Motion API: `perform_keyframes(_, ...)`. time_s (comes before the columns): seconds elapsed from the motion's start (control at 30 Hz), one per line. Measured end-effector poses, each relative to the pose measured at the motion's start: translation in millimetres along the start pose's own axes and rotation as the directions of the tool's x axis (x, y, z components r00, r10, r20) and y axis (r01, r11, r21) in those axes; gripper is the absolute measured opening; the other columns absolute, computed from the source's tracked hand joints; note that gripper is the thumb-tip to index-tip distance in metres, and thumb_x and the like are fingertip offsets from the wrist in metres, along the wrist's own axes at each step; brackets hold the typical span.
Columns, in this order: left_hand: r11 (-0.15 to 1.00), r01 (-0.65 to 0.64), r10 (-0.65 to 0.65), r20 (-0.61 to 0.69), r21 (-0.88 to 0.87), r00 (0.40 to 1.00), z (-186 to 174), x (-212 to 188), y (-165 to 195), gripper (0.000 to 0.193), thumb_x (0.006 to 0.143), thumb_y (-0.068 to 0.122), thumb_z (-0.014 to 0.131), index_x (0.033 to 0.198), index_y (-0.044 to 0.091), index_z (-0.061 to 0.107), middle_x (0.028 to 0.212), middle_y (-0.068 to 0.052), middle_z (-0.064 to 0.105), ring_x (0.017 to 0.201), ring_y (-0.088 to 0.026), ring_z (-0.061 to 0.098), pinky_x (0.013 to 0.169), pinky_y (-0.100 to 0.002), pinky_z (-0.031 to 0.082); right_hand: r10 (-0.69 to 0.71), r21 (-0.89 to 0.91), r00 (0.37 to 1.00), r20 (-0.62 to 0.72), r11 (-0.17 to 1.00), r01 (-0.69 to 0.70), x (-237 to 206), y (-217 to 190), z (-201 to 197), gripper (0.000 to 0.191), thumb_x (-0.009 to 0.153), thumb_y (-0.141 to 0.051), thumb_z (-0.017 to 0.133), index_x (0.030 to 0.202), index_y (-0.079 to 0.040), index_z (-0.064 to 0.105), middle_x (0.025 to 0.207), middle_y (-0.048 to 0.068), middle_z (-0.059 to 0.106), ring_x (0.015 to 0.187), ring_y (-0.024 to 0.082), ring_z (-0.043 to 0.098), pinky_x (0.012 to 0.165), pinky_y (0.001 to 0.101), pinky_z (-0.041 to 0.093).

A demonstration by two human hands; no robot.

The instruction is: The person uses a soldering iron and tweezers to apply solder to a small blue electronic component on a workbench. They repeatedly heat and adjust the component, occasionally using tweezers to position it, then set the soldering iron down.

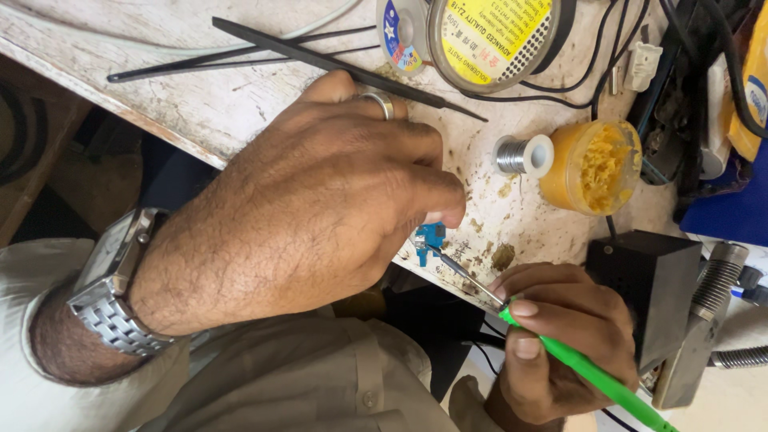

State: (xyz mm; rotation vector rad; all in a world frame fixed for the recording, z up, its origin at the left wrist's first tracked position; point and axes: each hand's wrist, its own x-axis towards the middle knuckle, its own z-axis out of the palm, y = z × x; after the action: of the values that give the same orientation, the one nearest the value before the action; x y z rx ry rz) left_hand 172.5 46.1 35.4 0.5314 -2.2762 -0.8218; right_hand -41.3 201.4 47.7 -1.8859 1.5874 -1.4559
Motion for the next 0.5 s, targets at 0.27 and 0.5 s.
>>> perform_keyframes(0.27, 1.0, -0.014, 0.014, -0.004, 0.014, 1.0, 0.4, -6.4, -0.2, 0.021, 0.078, 0.004, 0.073, 0.095, 0.017, 0.076, 0.085, -0.001, 0.065, 0.092, -0.02, 0.064, 0.086, -0.043, 0.038, 0.016, -0.025, 1.0, -0.024, 1.0, -0.017, -7.7, -4.8, 6.6, 0.021, 0.105, -0.023, 0.075, 0.105, -0.004, 0.066, 0.088, 0.009, 0.064, 0.072, 0.025, 0.071, 0.067, 0.0327, 0.064)
perform_keyframes(0.5, 1.0, 0.013, -0.013, 0.013, 0.008, 1.0, 1.7, -10.7, 1.6, 0.021, 0.08, 0.005, 0.072, 0.096, 0.017, 0.077, 0.084, 0.0, 0.065, 0.089, -0.02, 0.063, 0.086, -0.043, 0.038, -0.001, -0.012, 1.0, -0.031, 1.0, 0.001, -11.0, -3.0, 6.8, 0.023, 0.105, -0.025, 0.075, 0.104, -0.004, 0.066, 0.088, 0.009, 0.063, 0.071, 0.025, 0.071, 0.066, 0.0332, 0.064)
